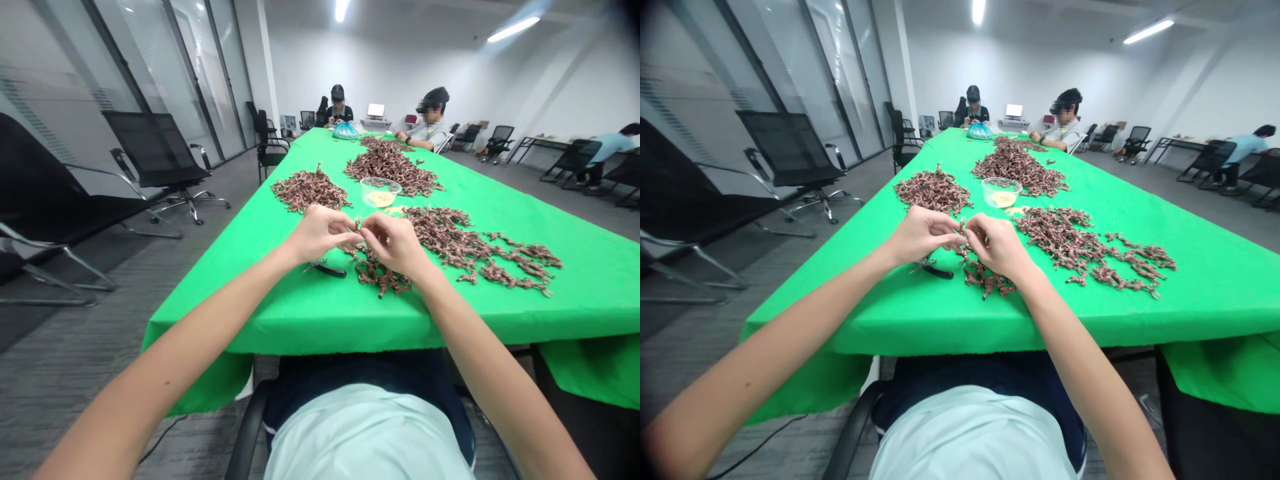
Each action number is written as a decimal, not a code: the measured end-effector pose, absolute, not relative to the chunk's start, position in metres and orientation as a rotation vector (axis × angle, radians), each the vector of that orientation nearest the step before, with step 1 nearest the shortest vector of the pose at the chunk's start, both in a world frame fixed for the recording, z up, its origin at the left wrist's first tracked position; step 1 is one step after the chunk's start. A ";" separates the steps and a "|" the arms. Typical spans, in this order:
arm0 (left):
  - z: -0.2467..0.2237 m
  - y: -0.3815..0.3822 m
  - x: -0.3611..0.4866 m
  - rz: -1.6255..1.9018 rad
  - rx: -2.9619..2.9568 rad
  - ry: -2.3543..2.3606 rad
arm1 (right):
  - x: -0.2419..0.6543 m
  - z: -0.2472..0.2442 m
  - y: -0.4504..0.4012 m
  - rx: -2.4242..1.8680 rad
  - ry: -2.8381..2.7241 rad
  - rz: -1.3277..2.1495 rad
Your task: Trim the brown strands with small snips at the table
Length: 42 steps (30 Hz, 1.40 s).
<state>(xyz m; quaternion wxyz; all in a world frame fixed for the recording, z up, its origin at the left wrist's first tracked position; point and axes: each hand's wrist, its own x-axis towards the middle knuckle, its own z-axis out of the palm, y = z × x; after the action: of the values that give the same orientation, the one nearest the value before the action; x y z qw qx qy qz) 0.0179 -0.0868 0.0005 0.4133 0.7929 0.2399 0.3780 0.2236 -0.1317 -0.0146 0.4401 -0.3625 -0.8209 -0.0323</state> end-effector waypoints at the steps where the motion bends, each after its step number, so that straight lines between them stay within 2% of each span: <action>1: 0.001 -0.087 0.018 0.941 1.966 0.598 | 0.223 -0.015 -0.132 -0.901 -2.037 -0.083; 10: 0.003 -0.090 0.020 0.894 1.898 0.581 | 0.221 -0.014 -0.136 -0.912 -2.039 -0.100; 18: 0.008 -0.086 0.016 1.012 1.979 0.635 | 0.217 -0.015 -0.135 -1.047 -1.915 0.099; 26: 0.019 -0.063 0.002 1.521 1.621 0.840 | 0.180 -0.010 -0.137 -0.988 -2.551 -0.238; 32: 0.017 -0.047 -0.012 1.514 1.359 0.975 | 0.159 -0.020 -0.128 -1.023 -2.787 -0.303; 38: 0.020 -0.051 -0.011 1.479 1.316 0.891 | 0.145 -0.022 -0.137 -1.046 -2.817 -0.640; 42: 0.020 -0.048 -0.014 1.535 1.321 0.863 | 0.147 -0.016 -0.140 -0.951 -2.759 -0.691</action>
<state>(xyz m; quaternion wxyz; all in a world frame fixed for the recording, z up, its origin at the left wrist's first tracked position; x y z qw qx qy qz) -0.0136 -0.0482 0.0200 0.4531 0.5348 0.3497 0.6216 0.1473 -0.1401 -0.0164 0.0715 -0.3162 -0.9176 -0.2299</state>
